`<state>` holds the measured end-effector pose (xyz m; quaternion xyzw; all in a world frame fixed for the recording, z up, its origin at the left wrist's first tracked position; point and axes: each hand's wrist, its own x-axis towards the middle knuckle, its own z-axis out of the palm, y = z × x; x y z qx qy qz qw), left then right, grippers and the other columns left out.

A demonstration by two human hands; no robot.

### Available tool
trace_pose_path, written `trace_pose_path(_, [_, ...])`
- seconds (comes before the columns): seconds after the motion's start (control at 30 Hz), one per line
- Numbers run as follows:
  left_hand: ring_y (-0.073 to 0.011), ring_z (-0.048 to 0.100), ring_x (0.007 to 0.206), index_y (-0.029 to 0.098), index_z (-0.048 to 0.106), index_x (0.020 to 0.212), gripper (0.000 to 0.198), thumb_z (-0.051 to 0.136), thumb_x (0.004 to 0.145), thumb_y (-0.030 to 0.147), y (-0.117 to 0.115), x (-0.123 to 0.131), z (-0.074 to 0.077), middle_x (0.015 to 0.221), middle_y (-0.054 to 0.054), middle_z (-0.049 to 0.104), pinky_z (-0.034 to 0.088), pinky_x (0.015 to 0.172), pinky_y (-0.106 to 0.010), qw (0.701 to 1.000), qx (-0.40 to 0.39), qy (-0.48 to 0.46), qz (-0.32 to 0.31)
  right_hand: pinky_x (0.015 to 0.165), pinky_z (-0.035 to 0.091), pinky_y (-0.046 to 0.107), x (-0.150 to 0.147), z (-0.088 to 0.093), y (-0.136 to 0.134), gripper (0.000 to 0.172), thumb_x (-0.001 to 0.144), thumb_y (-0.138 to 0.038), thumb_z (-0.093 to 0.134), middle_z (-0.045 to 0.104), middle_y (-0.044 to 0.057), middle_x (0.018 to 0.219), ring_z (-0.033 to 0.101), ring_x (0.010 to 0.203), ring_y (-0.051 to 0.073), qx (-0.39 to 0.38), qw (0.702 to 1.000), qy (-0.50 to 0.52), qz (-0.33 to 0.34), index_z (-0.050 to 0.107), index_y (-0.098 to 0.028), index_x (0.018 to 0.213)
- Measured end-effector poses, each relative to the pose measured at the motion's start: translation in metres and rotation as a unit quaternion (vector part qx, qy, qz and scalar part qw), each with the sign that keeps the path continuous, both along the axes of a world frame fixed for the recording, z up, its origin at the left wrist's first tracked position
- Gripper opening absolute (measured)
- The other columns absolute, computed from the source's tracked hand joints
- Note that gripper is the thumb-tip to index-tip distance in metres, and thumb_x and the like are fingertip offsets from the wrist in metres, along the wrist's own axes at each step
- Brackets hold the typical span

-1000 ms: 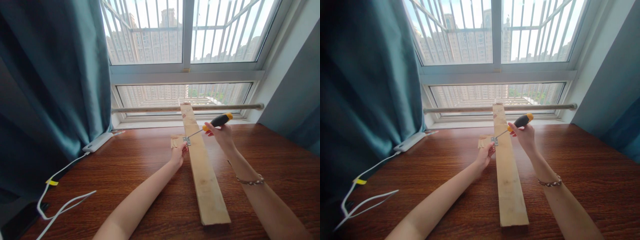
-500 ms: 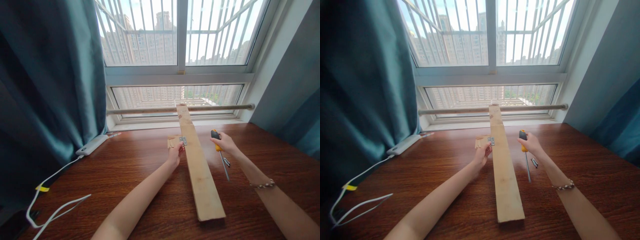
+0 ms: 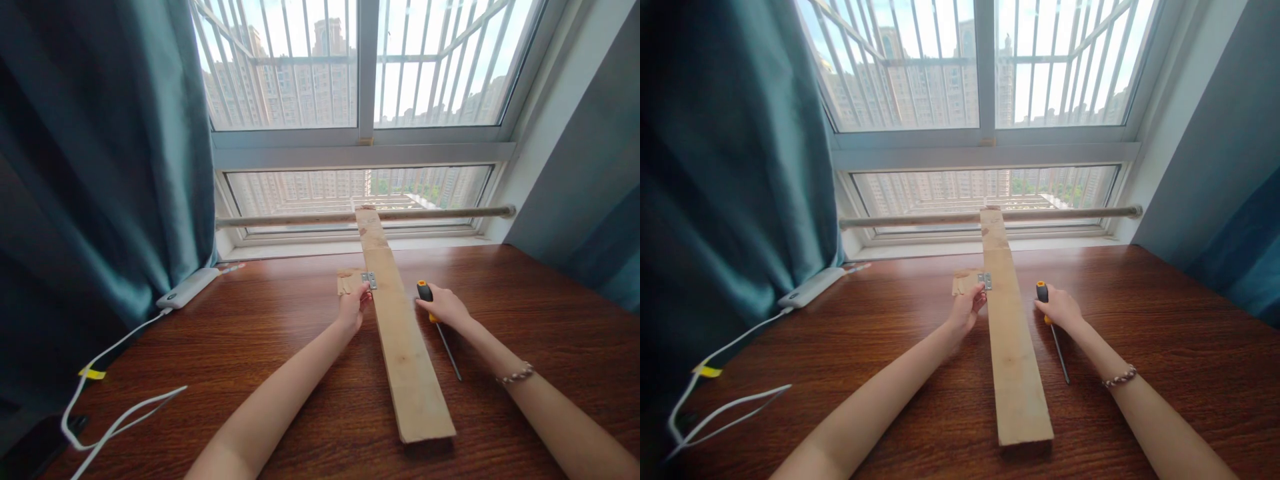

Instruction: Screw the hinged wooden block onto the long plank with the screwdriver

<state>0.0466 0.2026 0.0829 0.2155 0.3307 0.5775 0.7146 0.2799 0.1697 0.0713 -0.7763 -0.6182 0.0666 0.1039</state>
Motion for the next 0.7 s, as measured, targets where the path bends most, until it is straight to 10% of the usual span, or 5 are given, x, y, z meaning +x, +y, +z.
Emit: trace_pose_path(0.7, [-0.0057,0.054,0.049,0.011,0.064,0.070,0.012,0.070,0.062,0.005,0.0018,-0.0016,0.0031,0.063,-0.001,0.065,0.046,0.050,-0.016,1.000,-0.019,0.009,-0.009,0.068,0.044,0.034,-0.0013,-0.0029,-0.0007,0.047,0.084,-0.058,0.041,0.068,0.014,0.095,0.064,0.089,0.031,-0.036,0.999,-0.041,0.002,0.062,-0.019,0.100])
